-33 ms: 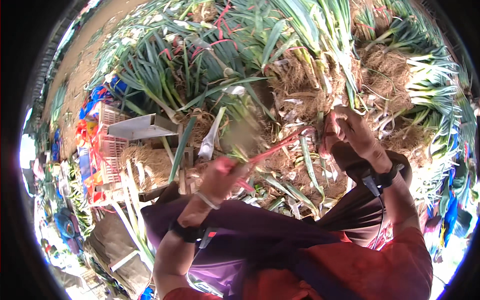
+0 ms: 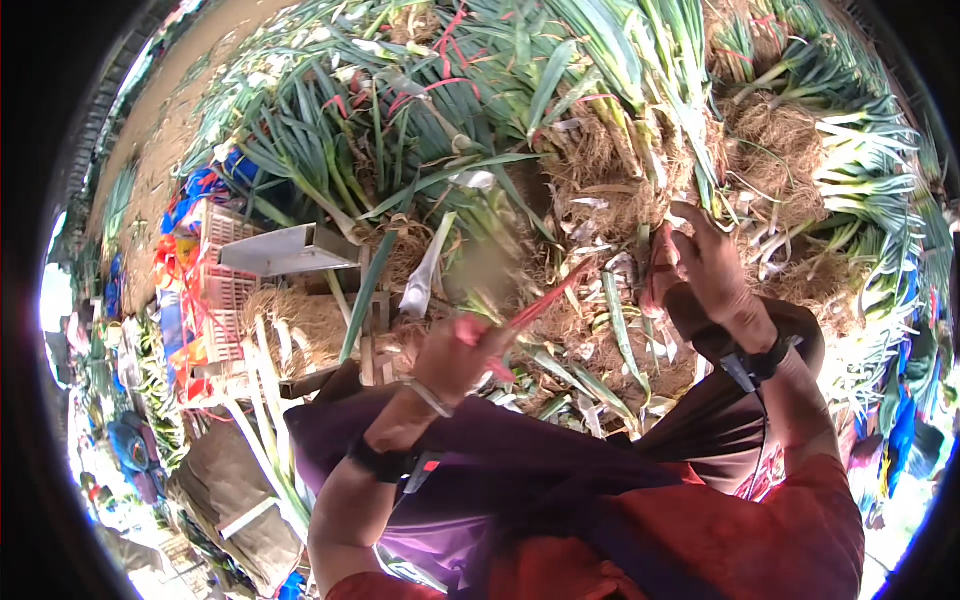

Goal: Cleaning soil and outer layers from leeks and bunching them with plastic ties.

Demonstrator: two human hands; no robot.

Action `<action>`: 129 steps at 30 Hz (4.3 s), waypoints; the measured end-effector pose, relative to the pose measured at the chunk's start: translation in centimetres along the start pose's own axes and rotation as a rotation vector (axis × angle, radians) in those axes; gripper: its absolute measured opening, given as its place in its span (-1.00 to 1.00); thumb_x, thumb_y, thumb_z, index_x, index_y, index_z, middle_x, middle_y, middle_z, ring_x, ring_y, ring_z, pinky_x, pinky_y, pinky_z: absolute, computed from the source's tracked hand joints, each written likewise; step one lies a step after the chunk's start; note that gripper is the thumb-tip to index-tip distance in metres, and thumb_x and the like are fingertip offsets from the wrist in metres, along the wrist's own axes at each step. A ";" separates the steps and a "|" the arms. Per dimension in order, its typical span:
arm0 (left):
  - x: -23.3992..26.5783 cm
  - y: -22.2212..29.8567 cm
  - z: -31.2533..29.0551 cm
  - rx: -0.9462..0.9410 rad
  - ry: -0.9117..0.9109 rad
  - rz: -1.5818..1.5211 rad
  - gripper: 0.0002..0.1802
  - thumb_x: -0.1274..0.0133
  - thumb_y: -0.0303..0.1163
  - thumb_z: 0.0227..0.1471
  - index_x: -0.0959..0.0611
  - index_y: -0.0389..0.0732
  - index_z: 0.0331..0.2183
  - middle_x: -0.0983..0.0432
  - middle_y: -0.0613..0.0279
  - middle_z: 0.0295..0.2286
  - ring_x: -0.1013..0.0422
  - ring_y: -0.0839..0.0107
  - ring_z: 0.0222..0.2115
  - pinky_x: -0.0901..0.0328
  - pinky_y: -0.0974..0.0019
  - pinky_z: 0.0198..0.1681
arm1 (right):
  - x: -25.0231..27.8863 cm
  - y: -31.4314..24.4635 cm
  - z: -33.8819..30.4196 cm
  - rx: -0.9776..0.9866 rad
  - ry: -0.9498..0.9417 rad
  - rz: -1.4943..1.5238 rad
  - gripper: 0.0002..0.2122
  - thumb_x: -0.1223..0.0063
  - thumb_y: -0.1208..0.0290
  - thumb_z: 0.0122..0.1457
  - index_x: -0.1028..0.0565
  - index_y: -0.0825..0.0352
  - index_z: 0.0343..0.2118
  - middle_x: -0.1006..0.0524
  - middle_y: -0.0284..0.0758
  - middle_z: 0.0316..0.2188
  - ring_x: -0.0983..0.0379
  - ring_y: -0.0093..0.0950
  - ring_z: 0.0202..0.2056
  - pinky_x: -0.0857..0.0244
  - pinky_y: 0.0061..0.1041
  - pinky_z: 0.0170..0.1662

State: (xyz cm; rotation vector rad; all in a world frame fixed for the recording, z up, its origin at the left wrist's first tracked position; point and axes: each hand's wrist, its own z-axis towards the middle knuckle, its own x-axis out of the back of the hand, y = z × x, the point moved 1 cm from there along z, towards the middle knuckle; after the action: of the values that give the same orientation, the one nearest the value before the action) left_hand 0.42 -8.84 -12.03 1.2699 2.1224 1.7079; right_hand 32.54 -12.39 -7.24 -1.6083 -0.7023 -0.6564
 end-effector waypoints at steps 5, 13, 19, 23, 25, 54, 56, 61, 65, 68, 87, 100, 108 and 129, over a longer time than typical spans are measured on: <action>-2.4 4.0 0.0 -0.273 -0.027 -0.067 -0.81 0.01 -0.40 0.08 -0.57 -0.33 -0.43 -0.50 0.20 -0.58 -0.49 0.53 -0.43 -0.34 0.45 -0.41 | -6.5 -5.3 -2.6 0.424 -0.174 0.368 -0.70 0.01 0.45 0.13 -0.32 0.33 -0.06 -0.49 -0.25 -0.39 -0.49 -0.38 -0.48 -0.39 -0.45 -0.39; -1.0 5.4 -1.9 -0.549 -0.273 -0.013 -0.88 -0.05 -0.47 0.02 -0.51 -0.31 -0.50 -0.39 0.09 -0.59 -0.38 0.19 -0.56 -0.26 0.28 -0.44 | -6.7 -5.3 -2.9 0.856 -0.590 0.212 -0.93 0.00 0.51 0.06 -0.36 0.32 -0.42 -0.36 -0.30 -0.64 -0.41 -0.33 -0.60 -0.28 -0.36 -0.57; 0.8 2.3 -2.8 -0.220 -0.501 -0.560 -0.89 -0.08 -0.51 0.02 -0.51 -0.33 -0.47 -0.40 0.26 -0.55 -0.27 0.44 -0.56 -0.21 0.32 -0.47 | -5.2 -3.9 -3.6 0.669 -0.701 0.407 -0.83 0.07 0.39 0.20 -0.45 0.39 -0.26 -0.47 -0.21 -0.54 -0.46 -0.36 -0.54 -0.32 -0.42 -0.48; 1.7 0.3 -2.1 -0.014 -0.509 -0.913 -0.80 0.01 -0.54 0.07 -0.52 -0.36 -0.20 -0.50 0.10 -0.38 -0.44 0.30 -0.39 -0.38 0.26 -0.30 | -4.5 -2.6 -2.5 0.217 -0.738 0.553 -0.84 0.04 0.41 0.20 -0.49 0.36 -0.26 -0.51 -0.21 -0.38 -0.47 -0.41 -0.33 -0.31 -0.46 -0.28; -0.7 -0.9 -1.9 -0.032 -0.490 -1.081 -0.75 0.04 -0.50 0.11 -0.49 -0.36 -0.14 -0.50 0.05 -0.32 -0.48 0.23 -0.31 -0.42 0.19 -0.29 | -3.5 -4.2 -1.2 0.631 -0.617 0.649 -0.88 -0.05 0.48 0.13 -0.52 0.35 -0.29 -0.49 -0.19 -0.20 -0.43 -0.37 -0.15 -0.28 -0.42 -0.15; -4.8 4.7 -5.0 -0.189 -0.498 -0.768 -0.76 0.07 -0.36 0.14 -0.54 -0.36 -0.30 -0.46 0.33 -0.54 -0.37 0.64 -0.45 -0.27 0.47 -0.43 | -4.4 -9.7 -3.8 -0.146 -0.737 1.282 -0.66 0.12 0.13 0.22 -0.35 0.34 -0.51 -0.35 -0.32 -0.60 -0.32 -0.49 -0.56 -0.23 -0.54 -0.48; -4.5 4.5 -5.3 -0.227 -0.521 -0.707 -0.77 0.07 -0.36 0.14 -0.54 -0.36 -0.32 -0.45 0.33 -0.54 -0.36 0.64 -0.45 -0.26 0.47 -0.43 | -4.4 -9.5 -4.1 -0.208 -0.854 1.211 -0.66 0.10 0.16 0.22 -0.33 0.34 -0.54 -0.30 -0.36 -0.67 -0.27 -0.54 -0.63 -0.16 -0.60 -0.56; -3.5 2.2 -5.4 0.045 -0.647 -1.111 -0.78 0.06 -0.37 0.13 -0.54 -0.36 -0.36 -0.46 0.32 -0.50 -0.35 0.61 -0.47 -0.23 0.50 -0.43 | -1.3 -5.5 -0.3 -0.282 -0.479 1.191 -0.60 0.19 0.16 0.27 -0.23 0.25 -0.68 -0.18 -0.49 -0.80 -0.04 -0.66 -0.83 0.01 -0.60 -0.76; -0.7 2.1 -5.6 0.081 -0.544 -0.825 -0.75 0.01 -0.31 0.11 -0.56 -0.32 -0.42 -0.43 0.33 -0.52 -0.31 0.60 -0.52 -0.17 0.52 -0.47 | 4.6 4.0 2.8 0.148 0.012 0.822 -0.76 0.35 0.34 0.31 -0.29 0.25 -0.49 -0.25 -0.50 -0.69 -0.08 -0.73 -0.75 0.11 -0.72 -0.76; -0.5 -0.5 -3.4 -0.130 -0.117 -1.023 -0.73 0.00 -0.28 0.11 -0.57 -0.32 -0.41 -0.46 0.26 -0.47 -0.38 0.51 -0.47 -0.22 0.50 -0.44 | 6.7 9.8 4.5 0.033 0.115 1.227 -0.84 0.24 0.41 0.27 -0.35 0.30 -0.43 -0.32 -0.42 -0.58 -0.20 -0.67 -0.59 -0.10 -0.70 -0.56; -0.2 5.1 -3.4 -0.407 0.163 -1.088 -0.60 0.02 -0.14 0.12 -0.55 -0.33 -0.22 -0.54 0.14 -0.47 -0.51 0.36 -0.54 -0.43 0.35 -0.52 | -9.1 -9.8 -5.1 -0.020 -0.846 0.747 -0.68 -0.12 0.21 0.11 -0.46 0.31 -0.15 -0.46 -0.44 -0.64 -0.37 -0.69 -0.67 -0.19 -0.68 -0.64; 9.5 4.2 -14.0 -0.254 0.513 -0.395 -0.68 -0.19 -0.20 -0.06 -0.58 -0.27 -0.38 -0.38 0.39 -0.59 -0.28 0.58 -0.55 -0.26 0.39 -0.45 | 0.5 -6.9 -7.5 0.432 -0.310 -0.418 -0.85 0.10 0.48 0.14 -0.51 0.39 -0.33 -0.47 -0.34 -0.63 -0.42 -0.55 -0.56 -0.28 -0.50 -0.49; -0.8 6.7 -12.2 -0.464 -0.082 -0.394 -0.68 -0.19 -0.19 -0.05 -0.60 -0.27 -0.38 -0.39 0.36 -0.64 -0.30 0.54 -0.60 -0.22 0.40 -0.55 | -4.1 -20.0 -8.4 0.465 -0.492 0.346 -0.80 0.18 0.42 0.26 -0.46 0.44 -0.30 -0.48 -0.38 -0.53 -0.42 -0.61 -0.59 -0.30 -0.63 -0.53; 40.3 -11.6 -22.4 0.629 1.519 -0.157 -0.52 0.02 -0.38 0.05 -0.34 -0.29 0.02 -0.38 0.03 -0.06 -0.34 0.29 -0.08 -0.22 0.31 0.03 | -19.5 4.2 6.0 -0.153 -0.464 0.690 -0.74 0.13 0.31 0.23 -0.41 0.39 -0.15 -0.51 -0.32 -0.37 -0.46 -0.55 -0.37 -0.42 -0.52 -0.34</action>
State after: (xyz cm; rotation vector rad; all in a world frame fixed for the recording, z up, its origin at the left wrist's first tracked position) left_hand -44.03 1.53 1.24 -0.6251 3.4790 2.2844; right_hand 23.03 -8.53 -25.40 -2.0168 -0.3754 0.1783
